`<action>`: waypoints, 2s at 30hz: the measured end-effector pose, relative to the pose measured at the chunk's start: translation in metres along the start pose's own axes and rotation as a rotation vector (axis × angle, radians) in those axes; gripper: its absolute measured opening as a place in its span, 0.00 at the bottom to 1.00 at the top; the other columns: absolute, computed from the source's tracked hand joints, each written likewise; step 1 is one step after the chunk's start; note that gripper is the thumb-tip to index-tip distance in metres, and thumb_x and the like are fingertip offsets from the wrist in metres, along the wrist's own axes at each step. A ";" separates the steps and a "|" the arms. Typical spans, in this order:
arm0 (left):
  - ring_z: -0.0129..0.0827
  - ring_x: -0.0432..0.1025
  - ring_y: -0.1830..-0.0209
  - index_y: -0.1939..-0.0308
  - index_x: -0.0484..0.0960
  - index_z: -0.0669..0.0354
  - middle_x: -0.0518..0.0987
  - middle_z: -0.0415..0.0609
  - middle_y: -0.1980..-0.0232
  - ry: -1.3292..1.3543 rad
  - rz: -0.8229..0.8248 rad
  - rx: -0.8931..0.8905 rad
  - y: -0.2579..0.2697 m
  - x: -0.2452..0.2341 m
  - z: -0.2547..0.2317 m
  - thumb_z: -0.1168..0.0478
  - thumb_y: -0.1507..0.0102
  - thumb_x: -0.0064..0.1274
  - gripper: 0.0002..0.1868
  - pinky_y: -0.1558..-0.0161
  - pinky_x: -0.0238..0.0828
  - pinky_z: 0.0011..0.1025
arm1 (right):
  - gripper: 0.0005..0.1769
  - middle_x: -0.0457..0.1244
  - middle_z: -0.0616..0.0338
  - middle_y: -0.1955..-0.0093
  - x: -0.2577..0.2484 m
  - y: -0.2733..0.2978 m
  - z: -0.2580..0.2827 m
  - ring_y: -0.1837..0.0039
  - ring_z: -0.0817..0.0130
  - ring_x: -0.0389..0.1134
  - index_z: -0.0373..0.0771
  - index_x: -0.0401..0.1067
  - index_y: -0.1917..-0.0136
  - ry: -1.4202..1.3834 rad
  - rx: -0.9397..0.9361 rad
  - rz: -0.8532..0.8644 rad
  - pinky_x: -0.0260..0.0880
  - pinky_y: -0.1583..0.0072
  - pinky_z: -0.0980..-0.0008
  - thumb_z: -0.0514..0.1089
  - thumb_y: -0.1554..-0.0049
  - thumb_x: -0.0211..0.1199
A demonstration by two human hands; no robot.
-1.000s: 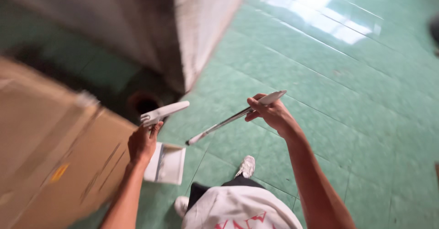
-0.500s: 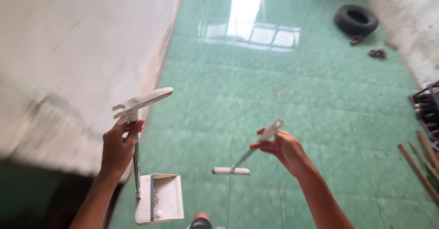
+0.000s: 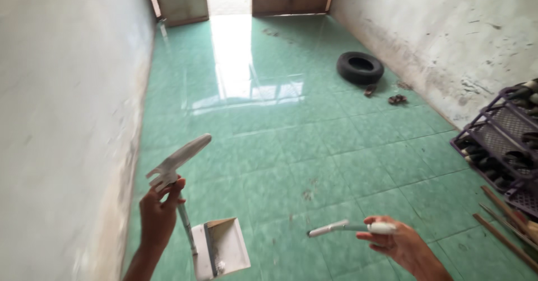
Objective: The person sweeps dirt and debris from a tiled floor using a floor squeegee and collects the waste into a dustpan. The person moves through an indoor area containing a tire and into a garage with a motorcycle.
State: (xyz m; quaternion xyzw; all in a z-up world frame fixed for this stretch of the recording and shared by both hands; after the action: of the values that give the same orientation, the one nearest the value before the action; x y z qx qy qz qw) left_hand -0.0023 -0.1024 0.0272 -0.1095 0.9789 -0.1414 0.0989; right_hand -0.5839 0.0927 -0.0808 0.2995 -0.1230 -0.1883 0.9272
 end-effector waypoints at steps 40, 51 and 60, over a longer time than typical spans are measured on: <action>0.30 0.81 0.68 0.49 0.84 0.66 0.88 0.51 0.60 0.035 0.414 0.040 -1.407 1.014 0.181 0.55 0.41 0.62 0.21 0.68 0.82 0.34 | 0.13 0.69 0.52 0.60 0.097 -1.300 0.876 0.62 0.64 0.68 0.31 0.73 0.46 -0.270 0.113 -0.183 0.65 0.60 0.66 0.43 0.39 0.59; 0.33 0.78 0.65 0.52 0.87 0.66 0.86 0.52 0.64 -0.110 0.397 0.042 -1.688 1.350 0.223 0.52 0.37 0.62 0.20 0.62 0.77 0.33 | 0.13 0.69 0.50 0.62 -0.005 -1.613 1.104 0.67 0.64 0.67 0.31 0.75 0.46 -0.270 0.131 -0.227 0.64 0.64 0.66 0.42 0.41 0.62; 0.27 0.79 0.66 0.49 0.86 0.64 0.86 0.47 0.61 0.041 0.472 0.064 -1.864 1.627 0.268 0.53 0.38 0.62 0.20 0.62 0.77 0.29 | 0.14 0.69 0.49 0.64 -0.106 -1.786 1.207 0.70 0.64 0.66 0.31 0.76 0.46 -0.017 0.118 -0.210 0.63 0.67 0.66 0.41 0.44 0.65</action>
State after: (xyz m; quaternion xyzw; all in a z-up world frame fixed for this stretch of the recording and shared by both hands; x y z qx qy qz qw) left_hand -1.1513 -2.3098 0.0667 0.1283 0.9743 -0.1473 0.1126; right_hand -1.5825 -1.8163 -0.2136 0.3633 -0.1098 -0.2795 0.8819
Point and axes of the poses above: each hand's wrist, its own y-axis away from the middle knuckle, its own x-axis out of the palm, z = x × y, the point moved 7 cm from there along -y, towards the middle knuckle
